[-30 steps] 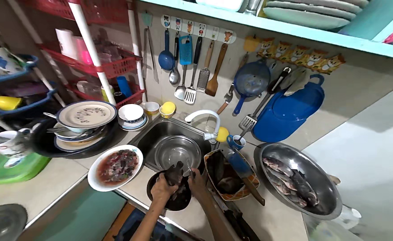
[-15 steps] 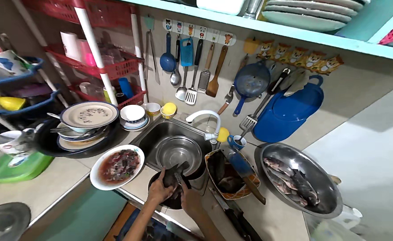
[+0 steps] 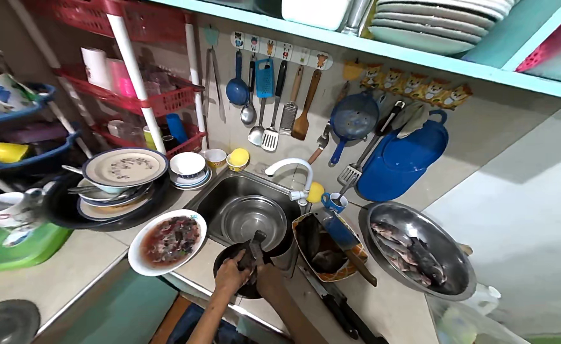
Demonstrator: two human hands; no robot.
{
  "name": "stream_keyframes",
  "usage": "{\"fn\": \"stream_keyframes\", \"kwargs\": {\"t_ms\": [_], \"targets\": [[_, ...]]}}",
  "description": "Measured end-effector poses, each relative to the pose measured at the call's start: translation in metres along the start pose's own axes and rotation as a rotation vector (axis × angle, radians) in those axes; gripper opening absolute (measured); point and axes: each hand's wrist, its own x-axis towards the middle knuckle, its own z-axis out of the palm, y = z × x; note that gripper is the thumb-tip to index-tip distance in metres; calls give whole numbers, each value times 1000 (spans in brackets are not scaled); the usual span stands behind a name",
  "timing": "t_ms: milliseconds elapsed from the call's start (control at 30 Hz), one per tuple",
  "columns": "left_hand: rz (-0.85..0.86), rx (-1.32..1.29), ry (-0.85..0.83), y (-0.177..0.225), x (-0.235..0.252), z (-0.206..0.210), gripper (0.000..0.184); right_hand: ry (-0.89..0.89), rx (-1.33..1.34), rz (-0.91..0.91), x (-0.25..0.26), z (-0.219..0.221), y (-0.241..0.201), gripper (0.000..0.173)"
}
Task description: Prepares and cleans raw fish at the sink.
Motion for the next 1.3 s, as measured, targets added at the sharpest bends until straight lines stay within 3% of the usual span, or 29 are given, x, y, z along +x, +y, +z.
{"fn": "stream_keyframes", "kwargs": {"t_ms": [200,300,500,767,967,1133,1300], "targets": [[13,34,-13,-1,-1,-2,66,18,52,-50,11,-13,14,62],[11,60,-23,2,-3,-2,67,61,70,-27,28,-16,20,68],[20,56,3,-1,-1,-1,66,-1,22,-50,-16,10,4,69],[21,146,17,6,-2,-3,96,78,185,-84,17,-1,26,62],[15,143,25,5,1,-9,96,22,122,-67,-24,7,10,65],[7,175,38,10,1,-8,98,89,177,-92,7,-7,32,64],[-1,184,33,12,2,-6,97,41,82,-60,-16,13,-5,73]]}}
